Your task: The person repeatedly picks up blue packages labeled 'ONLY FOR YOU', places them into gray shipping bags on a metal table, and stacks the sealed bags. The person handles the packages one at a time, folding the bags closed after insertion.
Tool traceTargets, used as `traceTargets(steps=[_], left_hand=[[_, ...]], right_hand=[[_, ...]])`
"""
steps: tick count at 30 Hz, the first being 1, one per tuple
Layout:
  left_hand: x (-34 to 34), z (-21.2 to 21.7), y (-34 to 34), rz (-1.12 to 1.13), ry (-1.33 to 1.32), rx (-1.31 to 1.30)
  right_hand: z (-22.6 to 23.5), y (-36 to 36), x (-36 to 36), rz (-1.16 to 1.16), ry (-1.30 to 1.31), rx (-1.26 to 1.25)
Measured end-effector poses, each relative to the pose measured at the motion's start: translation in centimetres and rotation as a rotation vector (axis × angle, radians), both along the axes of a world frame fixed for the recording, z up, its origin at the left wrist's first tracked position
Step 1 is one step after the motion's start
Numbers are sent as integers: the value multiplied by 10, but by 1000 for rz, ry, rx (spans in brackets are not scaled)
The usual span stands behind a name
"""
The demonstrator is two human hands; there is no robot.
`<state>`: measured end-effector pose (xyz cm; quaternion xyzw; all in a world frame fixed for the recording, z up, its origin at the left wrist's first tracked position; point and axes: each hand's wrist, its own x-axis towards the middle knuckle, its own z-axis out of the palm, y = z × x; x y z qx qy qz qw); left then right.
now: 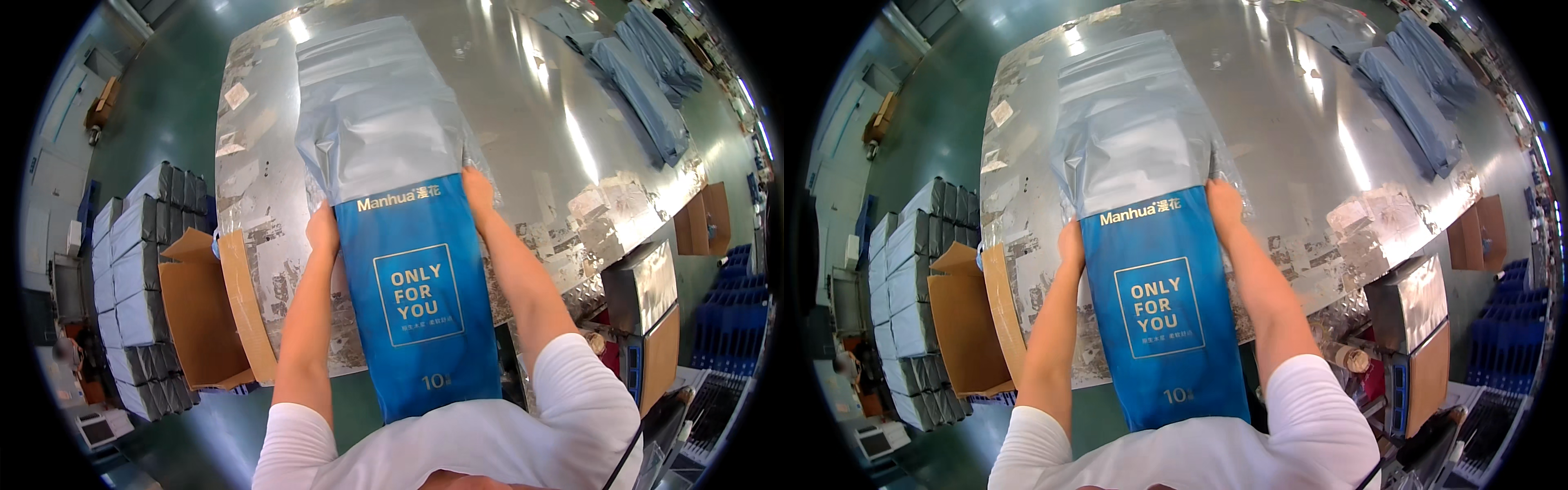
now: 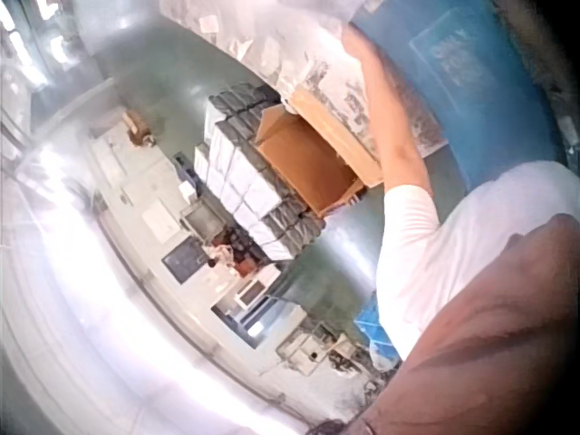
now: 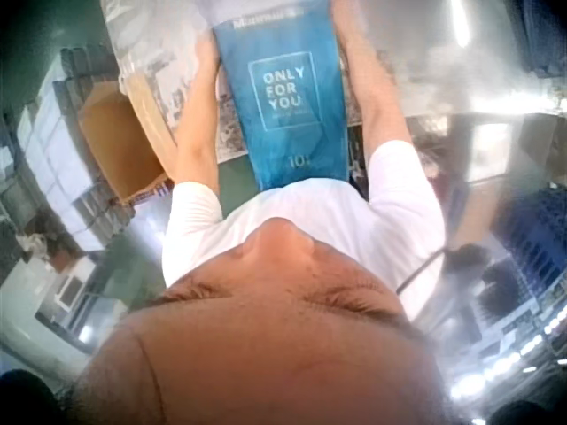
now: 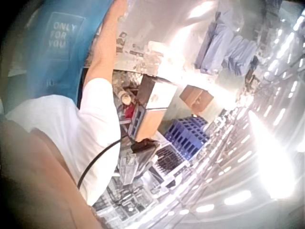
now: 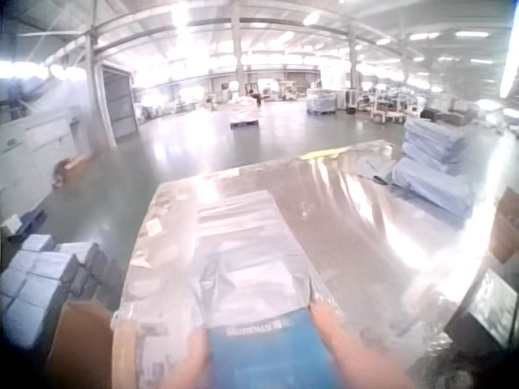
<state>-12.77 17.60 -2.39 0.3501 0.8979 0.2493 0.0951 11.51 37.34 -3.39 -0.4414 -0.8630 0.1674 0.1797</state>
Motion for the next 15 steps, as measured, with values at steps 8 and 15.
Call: traceTargets(steps=[8, 15], left_hand=[[34, 2, -61, -218, 34, -162], [146, 20, -228, -500, -197, -403]], right_hand=[[39, -45, 43, 128, -282, -346], [9, -165, 192, 595, -579, -507]])
